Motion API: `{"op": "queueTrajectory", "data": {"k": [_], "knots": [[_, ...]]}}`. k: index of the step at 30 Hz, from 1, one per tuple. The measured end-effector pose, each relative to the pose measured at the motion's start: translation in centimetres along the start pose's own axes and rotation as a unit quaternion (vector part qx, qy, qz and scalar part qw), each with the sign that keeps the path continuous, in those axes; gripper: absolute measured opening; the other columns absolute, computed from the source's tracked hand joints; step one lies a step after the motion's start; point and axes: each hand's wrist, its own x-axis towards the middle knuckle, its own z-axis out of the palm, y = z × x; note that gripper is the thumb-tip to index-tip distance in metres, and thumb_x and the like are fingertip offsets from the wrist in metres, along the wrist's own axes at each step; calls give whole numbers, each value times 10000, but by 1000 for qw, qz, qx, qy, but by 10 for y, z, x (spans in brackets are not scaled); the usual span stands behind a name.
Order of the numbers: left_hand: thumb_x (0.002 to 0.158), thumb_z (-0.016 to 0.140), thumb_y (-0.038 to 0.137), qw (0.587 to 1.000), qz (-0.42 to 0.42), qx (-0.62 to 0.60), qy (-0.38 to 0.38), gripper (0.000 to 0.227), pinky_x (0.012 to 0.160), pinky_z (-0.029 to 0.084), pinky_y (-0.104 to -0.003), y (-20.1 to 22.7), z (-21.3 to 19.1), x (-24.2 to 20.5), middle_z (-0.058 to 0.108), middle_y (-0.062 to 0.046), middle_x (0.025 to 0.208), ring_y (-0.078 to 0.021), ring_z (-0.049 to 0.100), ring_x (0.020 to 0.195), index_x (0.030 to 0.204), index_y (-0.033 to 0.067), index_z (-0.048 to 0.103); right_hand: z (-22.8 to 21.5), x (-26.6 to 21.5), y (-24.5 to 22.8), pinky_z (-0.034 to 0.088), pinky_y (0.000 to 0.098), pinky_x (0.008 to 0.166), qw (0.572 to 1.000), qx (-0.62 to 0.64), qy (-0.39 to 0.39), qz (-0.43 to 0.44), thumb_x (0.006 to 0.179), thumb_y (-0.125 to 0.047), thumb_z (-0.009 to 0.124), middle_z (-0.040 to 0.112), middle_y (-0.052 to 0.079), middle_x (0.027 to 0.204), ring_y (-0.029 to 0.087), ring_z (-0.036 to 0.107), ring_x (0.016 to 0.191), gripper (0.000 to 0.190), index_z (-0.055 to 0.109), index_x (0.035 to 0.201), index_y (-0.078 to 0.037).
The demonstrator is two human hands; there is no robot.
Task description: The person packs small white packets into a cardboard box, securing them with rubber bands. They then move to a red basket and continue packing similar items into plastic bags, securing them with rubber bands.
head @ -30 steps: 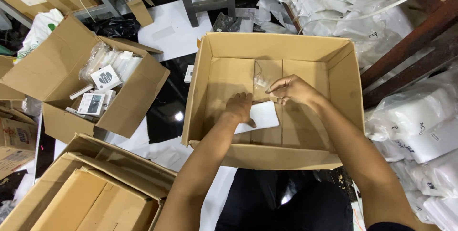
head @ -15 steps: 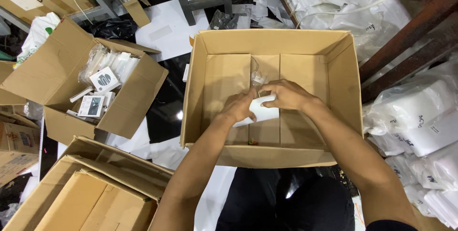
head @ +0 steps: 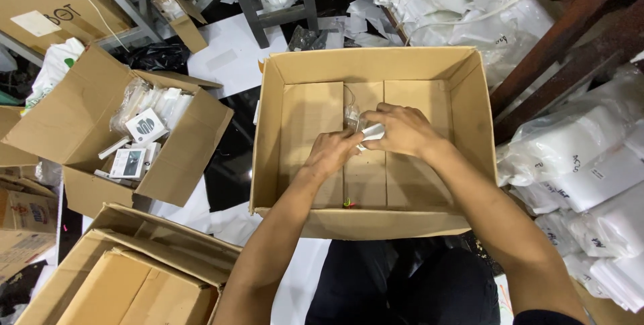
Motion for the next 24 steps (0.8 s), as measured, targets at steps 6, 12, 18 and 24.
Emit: {"op": "queueTrajectory", "data": {"k": [6, 12, 18, 24], "knots": [[896, 750, 317, 985, 52, -37, 160, 294, 576, 551, -381, 29, -46, -1, 558, -23, 731, -286, 694, 705, 821, 177, 503, -5, -10, 21, 551, 460, 691, 986, 152, 55, 50, 741, -486, 839, 754, 136, 825, 354, 730, 807, 414, 763, 935, -128], [812, 856, 366, 946, -2, -208, 247, 550, 479, 396, -279, 44, -58, 15, 352, 4, 572, -214, 505, 482, 693, 171, 356, 31, -14, 34, 516, 249, 380, 837, 530, 88, 102, 760, -64, 864, 660, 86, 637, 154, 608, 473, 220, 678, 797, 47], [633, 977, 295, 846, -280, -383, 244, 565, 448, 267, -264, 39, -38, 30, 381, 33, 518, -118, 403, 474, 684, 187, 425, 53, -13, 14, 629, 319, 495, 705, 642, 272, 131, 981, -91, 701, 542, 173, 1118, 211, 665, 604, 280, 459, 1096, -9], [709, 970, 263, 824, -263, -463, 194, 600, 958, 509, -383, 66, -58, 21, 718, -187, 1214, -222, 627, 1149, 1198, 165, 636, 48, -22, -26, 599, 390, 877, 759, 523, 387, 24, 1037, -43, 604, 563, 200, 1268, 244, 701, 926, 111, 516, 1004, 16]]}}
